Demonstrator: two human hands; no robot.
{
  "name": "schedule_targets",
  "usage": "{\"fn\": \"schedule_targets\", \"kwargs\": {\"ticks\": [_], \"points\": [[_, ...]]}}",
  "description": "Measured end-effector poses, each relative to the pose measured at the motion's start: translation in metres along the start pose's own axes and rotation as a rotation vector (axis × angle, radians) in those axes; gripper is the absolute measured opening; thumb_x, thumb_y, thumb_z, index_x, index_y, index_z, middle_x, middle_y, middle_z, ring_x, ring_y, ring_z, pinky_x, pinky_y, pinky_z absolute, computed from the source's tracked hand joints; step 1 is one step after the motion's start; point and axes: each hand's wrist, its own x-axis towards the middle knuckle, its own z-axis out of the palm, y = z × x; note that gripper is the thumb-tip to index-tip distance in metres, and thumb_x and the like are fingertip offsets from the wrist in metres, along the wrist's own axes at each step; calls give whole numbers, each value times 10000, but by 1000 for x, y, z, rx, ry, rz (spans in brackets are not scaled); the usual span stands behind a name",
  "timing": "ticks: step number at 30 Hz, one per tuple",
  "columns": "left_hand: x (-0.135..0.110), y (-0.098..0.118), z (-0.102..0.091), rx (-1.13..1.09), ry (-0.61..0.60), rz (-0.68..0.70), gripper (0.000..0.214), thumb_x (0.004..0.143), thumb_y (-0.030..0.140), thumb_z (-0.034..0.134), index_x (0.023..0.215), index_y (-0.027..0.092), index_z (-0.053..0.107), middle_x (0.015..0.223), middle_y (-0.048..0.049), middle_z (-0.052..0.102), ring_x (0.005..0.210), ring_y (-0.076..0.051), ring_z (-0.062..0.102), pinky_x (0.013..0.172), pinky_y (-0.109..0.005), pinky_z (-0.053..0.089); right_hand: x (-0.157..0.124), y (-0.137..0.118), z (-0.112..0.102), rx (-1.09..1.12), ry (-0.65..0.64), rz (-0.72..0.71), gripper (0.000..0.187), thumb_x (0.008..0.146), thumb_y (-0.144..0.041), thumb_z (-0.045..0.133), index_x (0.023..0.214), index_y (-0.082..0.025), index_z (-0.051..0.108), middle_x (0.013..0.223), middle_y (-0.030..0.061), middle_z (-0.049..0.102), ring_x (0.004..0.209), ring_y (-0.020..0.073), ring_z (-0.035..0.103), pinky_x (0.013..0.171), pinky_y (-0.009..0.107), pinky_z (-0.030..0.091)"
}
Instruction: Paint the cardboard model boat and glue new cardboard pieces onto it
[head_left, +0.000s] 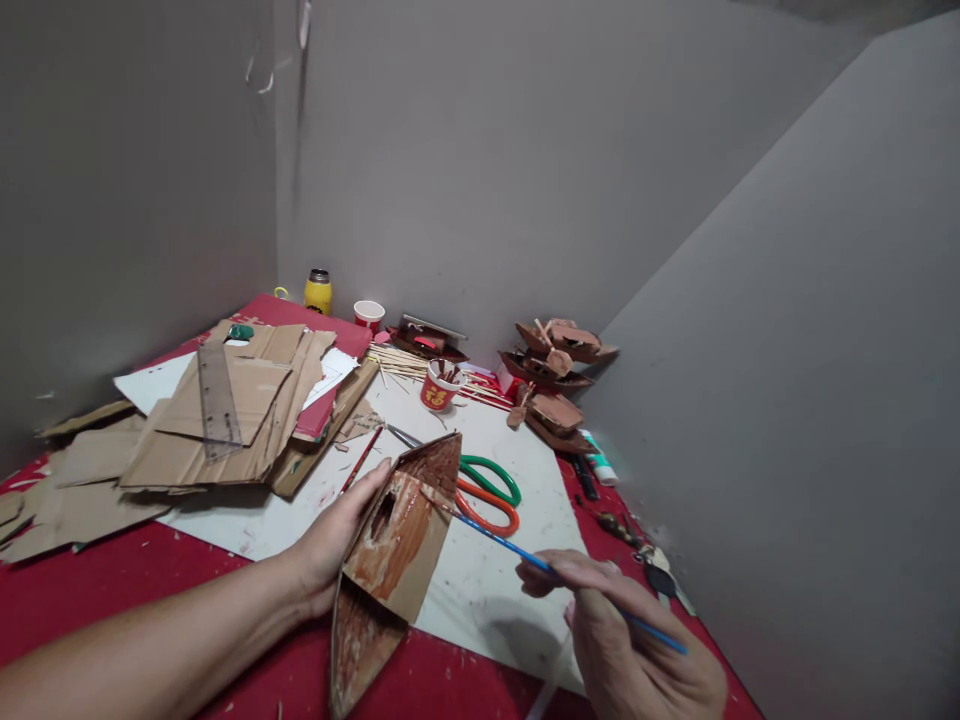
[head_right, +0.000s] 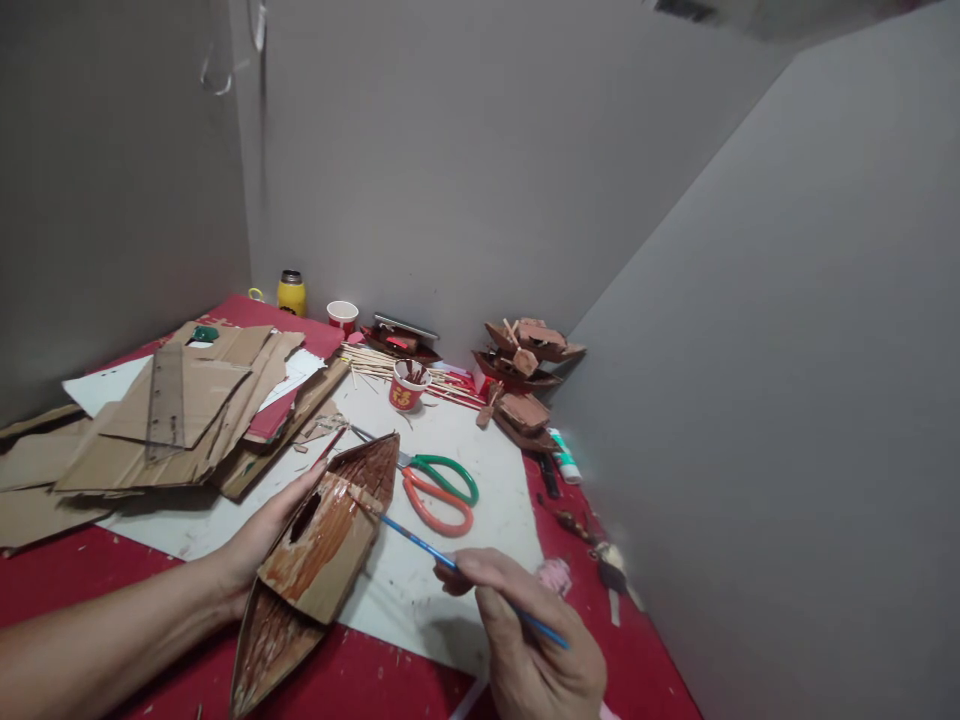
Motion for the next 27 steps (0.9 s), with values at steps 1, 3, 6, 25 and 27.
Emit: {"fn": "schedule_targets", "kwargs": {"ticks": [1, 3, 6, 25, 27], "points": [[0, 0, 0, -1, 0, -3, 515, 851, 478, 599, 1266, 174, 581, 970, -58, 777, 888, -225, 733, 831, -293, 530, 0, -1, 0, -34, 22, 17, 162, 926, -194, 590, 1004, -233, 726, 856, 44, 734, 701, 187, 714, 629, 299, 607], [0, -1, 0, -2, 4, -10, 522, 849, 482, 600, 1269, 174, 581, 982, -60, 775, 900, -230, 731, 865, -303, 521, 0, -1, -1, -70, 69, 68, 151, 928, -206, 591, 986, -232, 727, 808, 39, 735, 689, 186, 714, 646, 301, 607], [-1, 0, 1, -4, 9, -10, 526, 849, 487, 596, 1271, 172, 581, 989, -61, 774, 920, -236, 726, 884, -313, 515, -3, -2, -1, -6, 120, 89, 136, 918, -213, 610, 989, -238, 724, 835, 39, 739, 678, 185, 714, 643, 310, 608], [0, 0, 2, -46, -53, -22, 491, 870, 486, 562, 1228, 156, 615, 953, -63, 779, 929, -236, 723, 874, -315, 519, -4, -7, 3, 206, -126, 51, 150, 929, -230, 592, 996, -232, 726, 775, 64, 725, 643, 190, 695, 587, 320, 593], [0, 1, 2, -36, -38, -24, 492, 863, 494, 568, 1207, 147, 626, 935, -71, 780, 882, -240, 732, 840, -320, 533, -4, -4, 3, 163, -90, 74, 146, 924, -230, 597, 989, -231, 728, 765, 60, 727, 637, 189, 696, 584, 309, 590]]}}
